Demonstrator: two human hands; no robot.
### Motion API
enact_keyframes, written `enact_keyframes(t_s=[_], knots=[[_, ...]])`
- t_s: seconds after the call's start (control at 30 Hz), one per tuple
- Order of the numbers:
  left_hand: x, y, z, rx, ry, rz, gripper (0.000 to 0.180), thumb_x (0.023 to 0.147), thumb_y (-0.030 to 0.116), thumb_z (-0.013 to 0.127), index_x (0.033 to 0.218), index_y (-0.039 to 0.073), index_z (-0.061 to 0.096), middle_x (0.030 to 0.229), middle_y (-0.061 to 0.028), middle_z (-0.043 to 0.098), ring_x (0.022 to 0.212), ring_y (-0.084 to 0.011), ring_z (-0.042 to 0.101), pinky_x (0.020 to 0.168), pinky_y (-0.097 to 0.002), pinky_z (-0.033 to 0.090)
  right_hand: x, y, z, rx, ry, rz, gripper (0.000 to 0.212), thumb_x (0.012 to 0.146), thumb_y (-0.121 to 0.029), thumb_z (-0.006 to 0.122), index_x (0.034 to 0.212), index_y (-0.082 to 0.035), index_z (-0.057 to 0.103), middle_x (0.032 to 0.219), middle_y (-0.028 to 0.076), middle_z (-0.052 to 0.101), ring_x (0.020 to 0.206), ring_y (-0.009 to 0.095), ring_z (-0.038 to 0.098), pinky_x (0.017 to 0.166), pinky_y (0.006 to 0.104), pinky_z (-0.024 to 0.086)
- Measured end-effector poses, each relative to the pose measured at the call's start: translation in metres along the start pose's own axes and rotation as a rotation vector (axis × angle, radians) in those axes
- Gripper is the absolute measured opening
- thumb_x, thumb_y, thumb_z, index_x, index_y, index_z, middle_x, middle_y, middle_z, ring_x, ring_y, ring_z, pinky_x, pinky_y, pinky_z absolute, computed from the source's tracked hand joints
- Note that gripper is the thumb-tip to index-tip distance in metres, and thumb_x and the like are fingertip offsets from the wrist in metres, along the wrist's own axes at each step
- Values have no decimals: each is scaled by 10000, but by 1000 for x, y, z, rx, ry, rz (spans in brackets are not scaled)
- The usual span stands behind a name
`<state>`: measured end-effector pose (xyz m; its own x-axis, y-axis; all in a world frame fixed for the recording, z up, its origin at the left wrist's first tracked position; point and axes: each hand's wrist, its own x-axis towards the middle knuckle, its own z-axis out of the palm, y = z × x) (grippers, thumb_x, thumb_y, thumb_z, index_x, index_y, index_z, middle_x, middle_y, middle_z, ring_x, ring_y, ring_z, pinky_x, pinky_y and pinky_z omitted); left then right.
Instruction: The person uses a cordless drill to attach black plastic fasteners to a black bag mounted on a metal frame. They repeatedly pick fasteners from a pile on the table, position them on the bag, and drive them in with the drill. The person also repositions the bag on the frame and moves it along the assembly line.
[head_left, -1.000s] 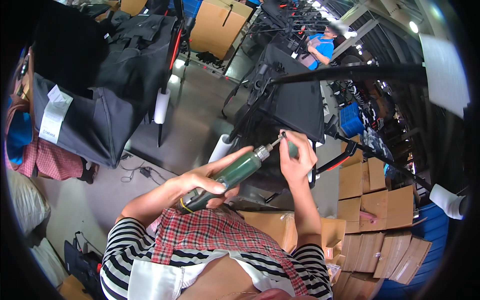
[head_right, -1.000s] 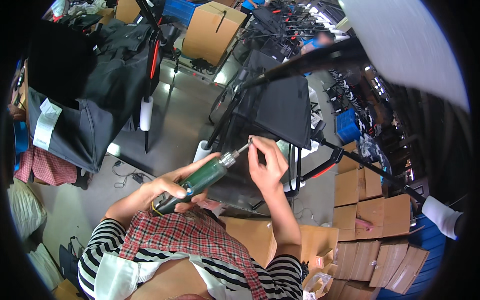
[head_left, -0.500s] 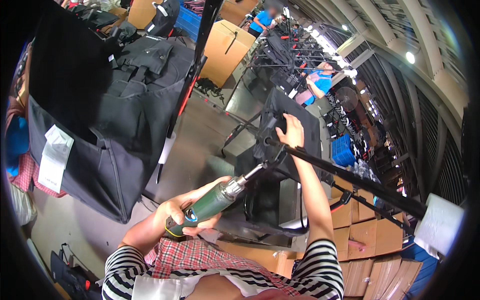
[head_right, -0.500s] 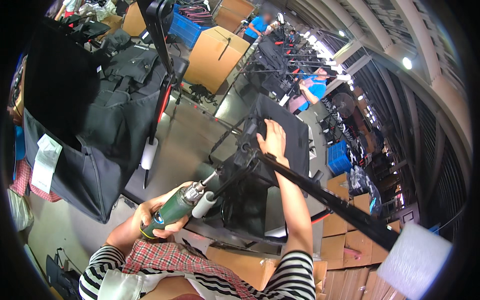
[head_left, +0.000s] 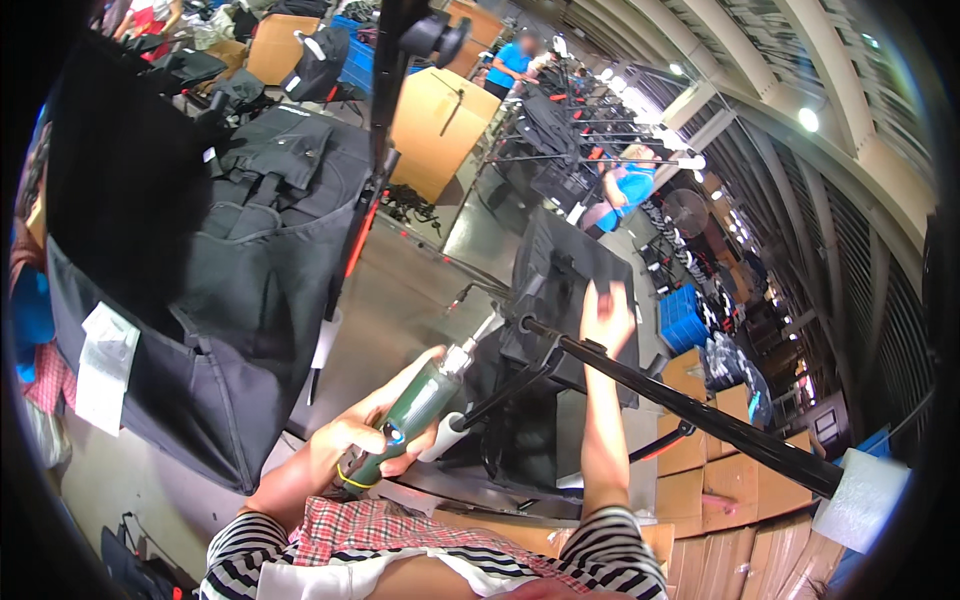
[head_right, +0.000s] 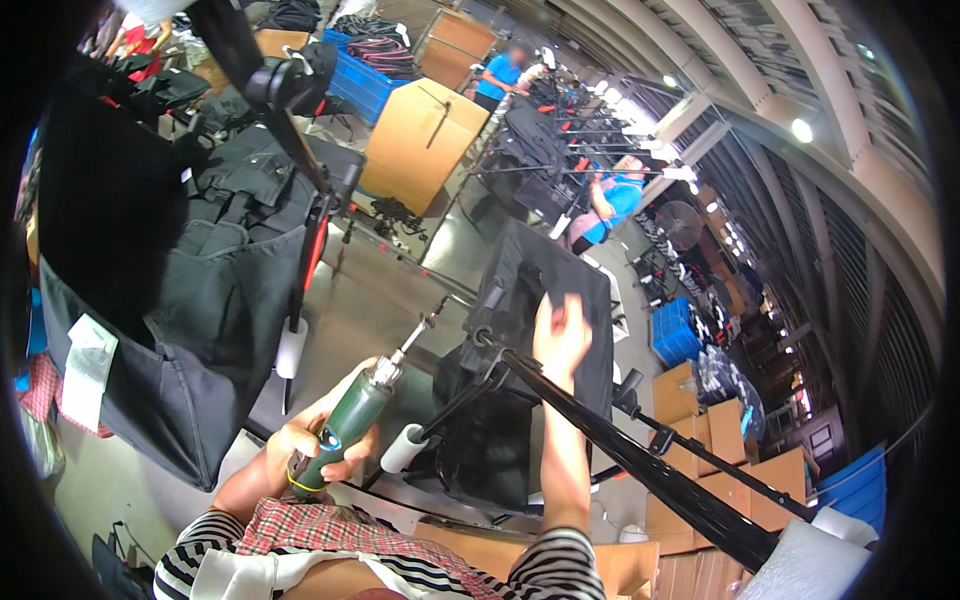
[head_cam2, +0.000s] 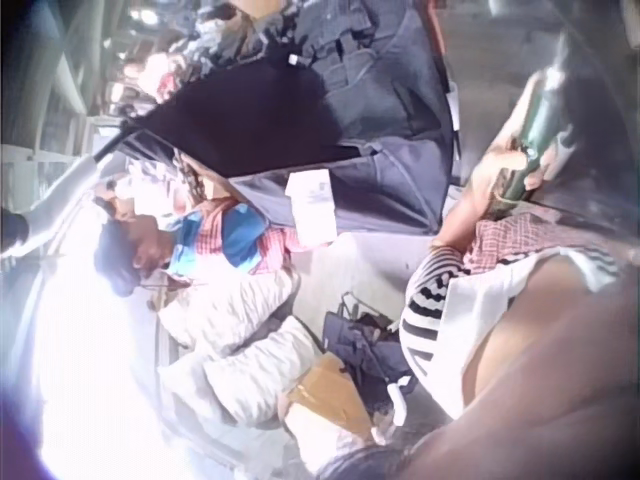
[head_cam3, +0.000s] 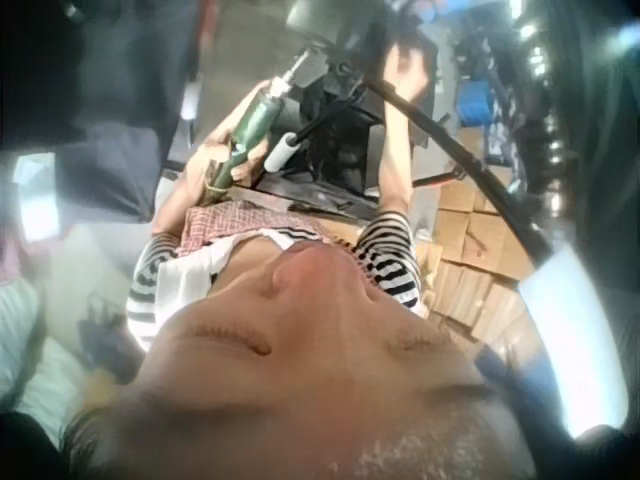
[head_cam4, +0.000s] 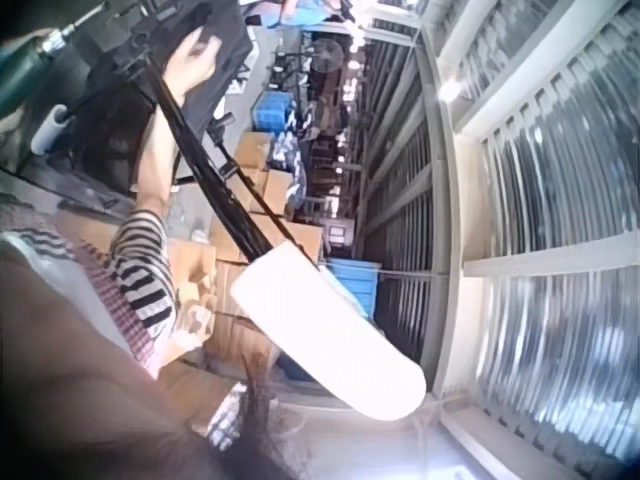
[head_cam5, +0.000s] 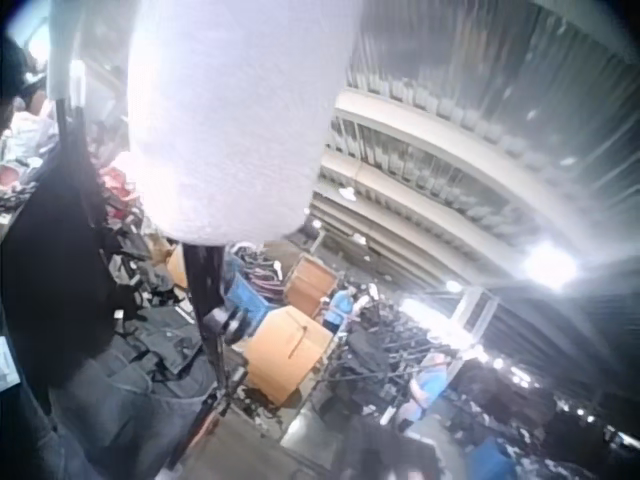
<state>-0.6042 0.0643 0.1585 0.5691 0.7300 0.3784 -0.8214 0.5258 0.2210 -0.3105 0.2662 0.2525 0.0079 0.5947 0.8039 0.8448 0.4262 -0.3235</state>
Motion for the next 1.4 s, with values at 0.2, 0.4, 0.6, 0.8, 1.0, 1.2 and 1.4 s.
enact_keyframes(t_s=[0.2, 0.4, 0.6, 0.8, 1.0, 1.2, 1.4], knots=[[67, -22, -18, 344, -57, 69, 1184, 812, 187, 772, 1602, 314, -101, 879, -115, 543, 632, -180, 595, 923, -444, 510, -106, -100, -132, 295, -576, -570, 174, 761, -109, 817, 865, -56, 687, 733, 74, 662, 607, 262, 655, 584, 365, 535], [78, -31, -17, 278, -105, 47, 1165, 823, 209, 771, 1606, 306, -86, 870, -107, 531, 615, -187, 596, 779, -443, 546, -81, -87, -134, 444, -1563, -502, 474, 840, -177, 772, 1279, -81, 623, 1067, 91, 710, 907, 278, 697, 781, 369, 570], [59, -18, 6, 317, 8, 57, 1189, 805, 112, 783, 1609, 296, -74, 830, -115, 537, 608, -187, 590, 608, -361, 537, 67, 37, 26, -440, -466, -632, 342, 878, -355, 683, 1075, -75, 684, 1113, 133, 670, 1065, 326, 639, 855, 440, 520], [37, -19, 7, 385, 50, 185, 1197, 806, 60, 783, 1611, 279, -76, 814, -130, 542, 594, -184, 592, 560, -324, 512, 80, 77, 136, -804, -1124, -470, 386, 903, -545, 591, 1175, -290, 690, 1517, 162, 412, 1459, 403, 271, 1152, 713, 133], [27, -35, 28, 350, 9, 186, 1191, 797, 46, 780, 1613, 290, -52, 824, -144, 545, 577, -181, 584, 537, -328, 500, 120, -35, -44, -773, -427, -835, 422, 758, -335, 775, 1138, -164, 705, 1482, 193, 421, 1380, 384, 361, 1177, 610, 212], [13, -56, 63, 342, -108, 188, 1266, 725, 83, 819, 1611, 284, -62, 846, -179, 561, 578, -220, 602, 526, -331, 501, 43, -145, -305, -256, -627, -276, 1051, 583, -420, 926, 1431, -3, 465, 1475, 277, 432, 1370, 439, 408, 1163, 496, 316], [-6, -87, 91, 345, -120, 201, 1323, 659, 51, 792, 1597, 307, -105, 860, -219, 557, 508, -230, 608, 503, -335, 531, -151, -108, -308, -293, -1300, -408, 1293, 637, -633, 832, 1465, 172, 253, 1482, 378, 354, 1407, 453, 366, 1180, 451, 307]])
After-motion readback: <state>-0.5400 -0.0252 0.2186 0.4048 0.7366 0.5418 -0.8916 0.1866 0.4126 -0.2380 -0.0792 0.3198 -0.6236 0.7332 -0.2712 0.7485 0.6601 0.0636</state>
